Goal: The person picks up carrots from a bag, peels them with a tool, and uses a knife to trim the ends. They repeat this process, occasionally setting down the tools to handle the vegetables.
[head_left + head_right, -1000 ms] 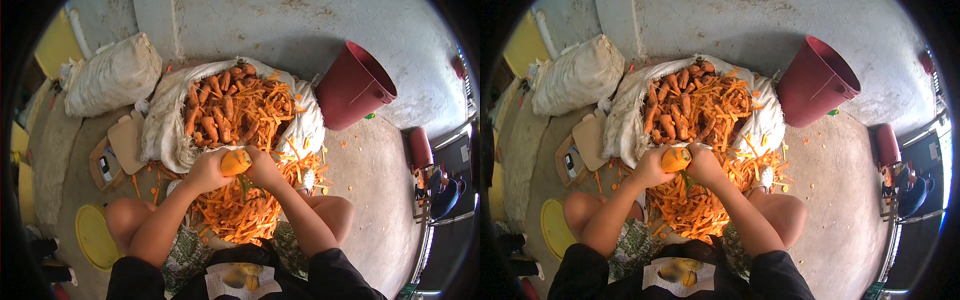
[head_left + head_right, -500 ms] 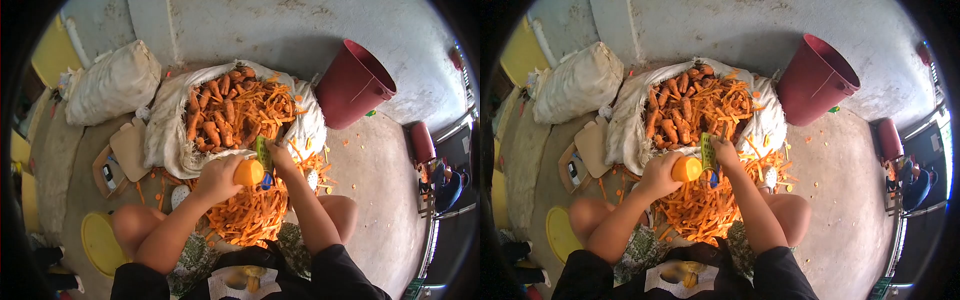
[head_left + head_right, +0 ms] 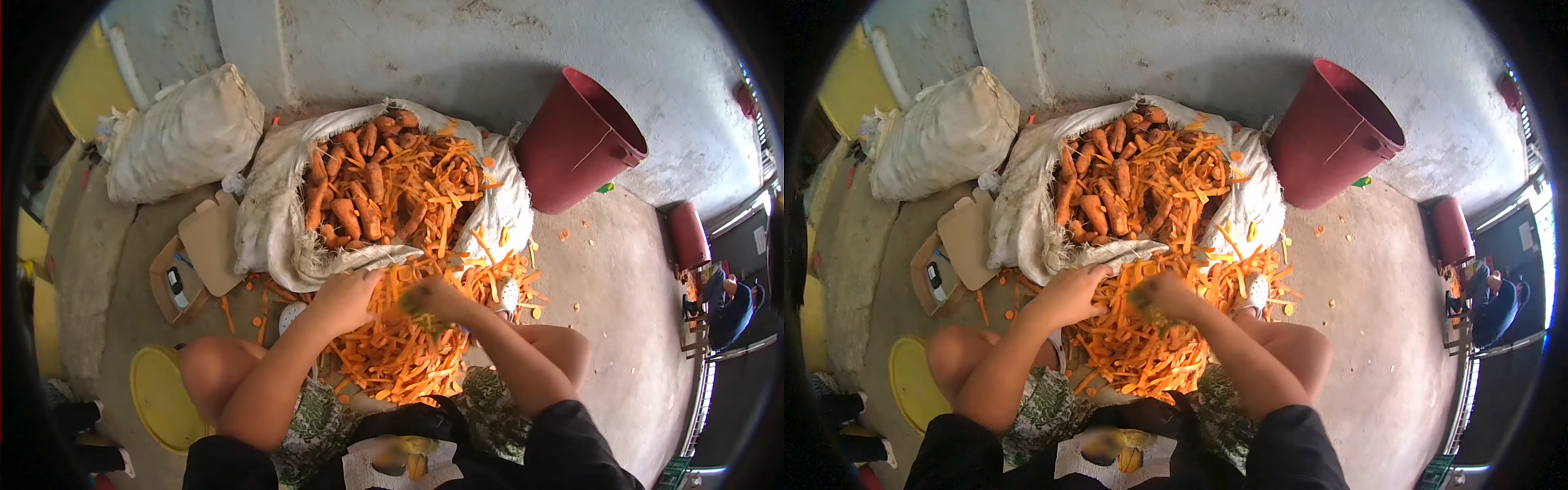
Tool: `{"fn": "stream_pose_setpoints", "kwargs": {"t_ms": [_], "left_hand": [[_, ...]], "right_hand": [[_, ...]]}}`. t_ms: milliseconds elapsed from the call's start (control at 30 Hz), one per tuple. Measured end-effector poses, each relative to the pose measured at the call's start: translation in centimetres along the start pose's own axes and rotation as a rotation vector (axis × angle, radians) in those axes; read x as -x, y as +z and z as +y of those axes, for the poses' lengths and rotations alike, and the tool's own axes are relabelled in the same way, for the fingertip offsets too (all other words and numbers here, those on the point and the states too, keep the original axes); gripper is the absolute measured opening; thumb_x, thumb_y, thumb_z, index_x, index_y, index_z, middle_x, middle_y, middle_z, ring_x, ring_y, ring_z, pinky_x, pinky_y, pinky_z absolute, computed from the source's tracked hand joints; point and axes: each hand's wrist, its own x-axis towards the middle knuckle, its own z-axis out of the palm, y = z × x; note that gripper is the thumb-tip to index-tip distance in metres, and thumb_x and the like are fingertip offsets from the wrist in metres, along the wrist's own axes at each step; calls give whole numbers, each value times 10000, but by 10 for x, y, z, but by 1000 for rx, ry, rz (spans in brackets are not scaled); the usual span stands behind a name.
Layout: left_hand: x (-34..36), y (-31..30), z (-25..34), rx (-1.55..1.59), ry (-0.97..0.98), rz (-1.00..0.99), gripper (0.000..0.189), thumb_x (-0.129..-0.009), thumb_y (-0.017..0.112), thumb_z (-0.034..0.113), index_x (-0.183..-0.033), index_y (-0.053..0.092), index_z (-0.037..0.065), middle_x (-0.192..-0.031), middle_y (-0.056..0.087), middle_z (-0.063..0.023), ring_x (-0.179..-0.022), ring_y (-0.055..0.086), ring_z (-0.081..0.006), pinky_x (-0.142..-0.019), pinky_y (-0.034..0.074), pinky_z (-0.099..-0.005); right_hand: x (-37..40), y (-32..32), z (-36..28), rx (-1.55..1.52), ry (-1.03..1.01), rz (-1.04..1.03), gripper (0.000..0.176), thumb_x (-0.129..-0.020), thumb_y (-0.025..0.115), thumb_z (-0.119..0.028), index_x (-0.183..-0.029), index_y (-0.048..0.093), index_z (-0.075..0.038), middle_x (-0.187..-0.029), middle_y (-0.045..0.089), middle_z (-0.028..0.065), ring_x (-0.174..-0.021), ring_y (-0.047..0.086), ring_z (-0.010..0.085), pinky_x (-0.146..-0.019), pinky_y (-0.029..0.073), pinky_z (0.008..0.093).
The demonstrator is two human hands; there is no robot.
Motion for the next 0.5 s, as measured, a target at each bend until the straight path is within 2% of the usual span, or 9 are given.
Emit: {"fn": "stream_pose_setpoints", "kwargs": {"t_ms": [67,100,167,233,300,333,400,467,500], "left_hand": [[3,-13,-1,-30,-2,-44,445,-745,661,270,-1082,478,44,-1005,570,-127,-893,565,-276,-760,465,-378],[-1,-17,-3,-22,0,-48,445,-745,661,270,-1082,478,44,-1005,570,-127,-893,565,-276,-760,465,-378],[-5,-19,-3,134,-245,-381,415,-785,617,285,-1100,481,52,-1039,552,-114,-909,559,-267,-770,467,-370],[-6,-16,-3,-5,-253,-404,411,-795,602,298,-1106,482,57,-1041,548,-113,-907,558,-260,-761,466,-370],[-5,-10,-6,-121,-212,-376,412,-818,562,325,-1127,482,65,-1029,543,-110,-899,559,-249,-746,464,-369],[-4,-11,-4,-125,-218,-381,412,-818,562,325,-1127,482,65,-1029,543,-110,-899,559,-249,-746,464,-369],[-6,-19,5,-4,-151,-334,414,-828,539,338,-1128,482,60,-1026,545,-107,-902,557,-251,-749,464,-367],[-4,-20,6,21,-152,-294,409,-829,530,344,-1118,486,59,-1026,543,-104,-908,556,-254,-757,462,-367],[-5,-17,6,-13,-125,-276,388,-833,523,336,-1101,489,56,-1008,546,-113,-900,562,-260,-748,469,-375]], "right_hand": [[12,-51,-25,318,372,145,252,-864,444,-170,-961,624,-23,-840,625,142,-689,584,228,-622,459,361],[15,-73,-22,273,322,116,258,-866,435,-164,-975,622,-22,-832,625,144,-674,580,219,-603,458,355],[23,-103,25,112,387,207,255,-862,445,-139,-1000,618,-13,-831,632,115,-641,565,174,-587,465,321],[15,-128,83,38,463,350,247,-856,463,-120,-1012,616,-5,-839,640,85,-623,553,137,-590,474,293],[21,-118,106,-339,522,415,261,-811,492,-69,-1034,607,0,-894,634,90,-701,570,134,-628,483,285],[24,-105,111,-92,424,236,347,-763,542,-40,-1107,559,2,-961,618,109,-765,577,148,-657,483,283],[2,-76,195,379,185,-31,380,-806,427,-27,-1171,524,-69,-1076,586,129,-849,577,215,-719,458,317],[-39,-40,335,865,159,-215,485,-753,603,-111,-1208,448,-49,-1037,592,100,-799,579,195,-636,470,316],[-28,-25,196,218,582,93,301,-879,408,-106,-1157,520,-74,-1064,574,139,-855,570,233,-722,441,327]]}}
